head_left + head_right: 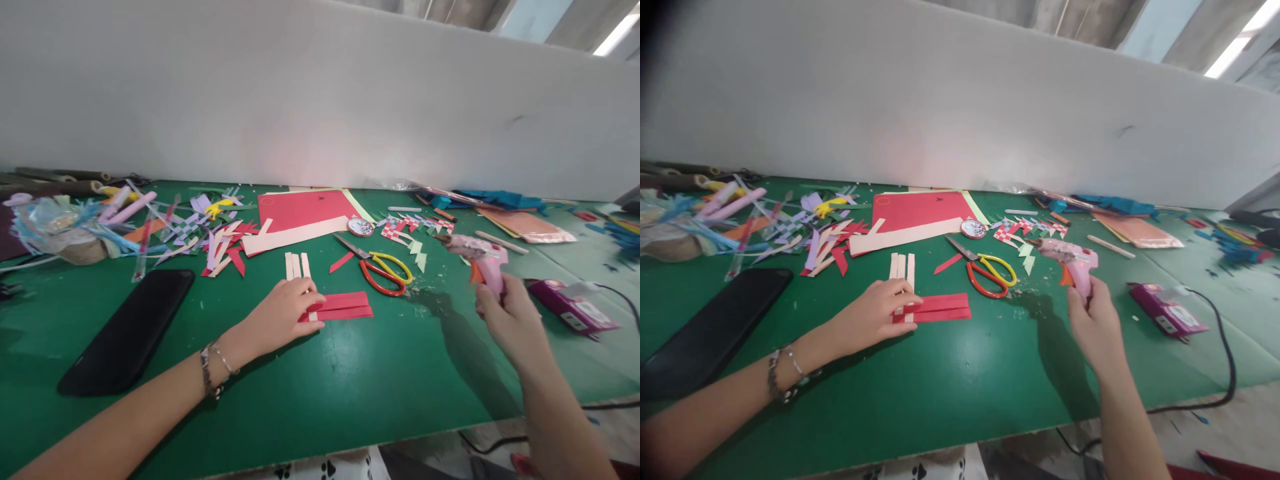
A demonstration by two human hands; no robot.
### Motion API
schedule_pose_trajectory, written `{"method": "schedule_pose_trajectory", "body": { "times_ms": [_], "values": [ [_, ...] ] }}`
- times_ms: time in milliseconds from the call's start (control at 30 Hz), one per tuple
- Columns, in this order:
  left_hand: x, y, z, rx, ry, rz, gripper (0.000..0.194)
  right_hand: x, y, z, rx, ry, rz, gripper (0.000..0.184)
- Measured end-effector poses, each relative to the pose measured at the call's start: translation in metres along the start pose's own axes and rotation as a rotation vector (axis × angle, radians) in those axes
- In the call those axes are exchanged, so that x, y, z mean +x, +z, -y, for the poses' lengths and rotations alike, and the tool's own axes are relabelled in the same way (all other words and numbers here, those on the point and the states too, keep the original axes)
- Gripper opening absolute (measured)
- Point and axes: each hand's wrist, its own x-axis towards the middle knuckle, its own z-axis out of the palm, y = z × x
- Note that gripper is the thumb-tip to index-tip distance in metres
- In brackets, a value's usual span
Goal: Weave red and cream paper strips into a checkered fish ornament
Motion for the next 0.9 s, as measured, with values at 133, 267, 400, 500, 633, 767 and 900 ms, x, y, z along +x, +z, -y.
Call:
{"method": "schedule_pose_trajectory", "body": {
  "times_ms": [133,267,400,500,633,767,900],
  "values": [
    [0.01,0.006,-0.006,-0.022,-0.096,0.05,0.024,-0.016,0.012,0.008,0.125,0.101,0.111,0.031],
    [0.012,0.011,-0.005,-0.02,-0.155,0.08,0.022,-0.023,0.021,0.003,0.18,0.15,0.113,0.031],
    [0.011,0.012,-0.007,0.028,-0.188,0.077,0.018,-0.025,0.022,0.002,0.238,0.192,0.127,0.032],
    [0.011,0.01,-0.011,0.102,-0.2,0.087,0.015,-0.026,0.022,0.003,0.258,0.19,0.133,0.033],
    [0.012,0.011,-0.012,0.214,-0.18,0.072,0.015,-0.026,0.024,0.0,0.257,0.186,0.134,0.036],
    [0.011,0.012,-0.013,0.262,-0.186,0.013,0.02,-0.027,0.025,-0.002,0.267,0.182,0.136,0.038],
    [0.012,0.007,-0.014,0.172,-0.295,-0.003,0.017,-0.028,0.024,0.0,0.26,0.2,0.136,0.04]
  ]
}}
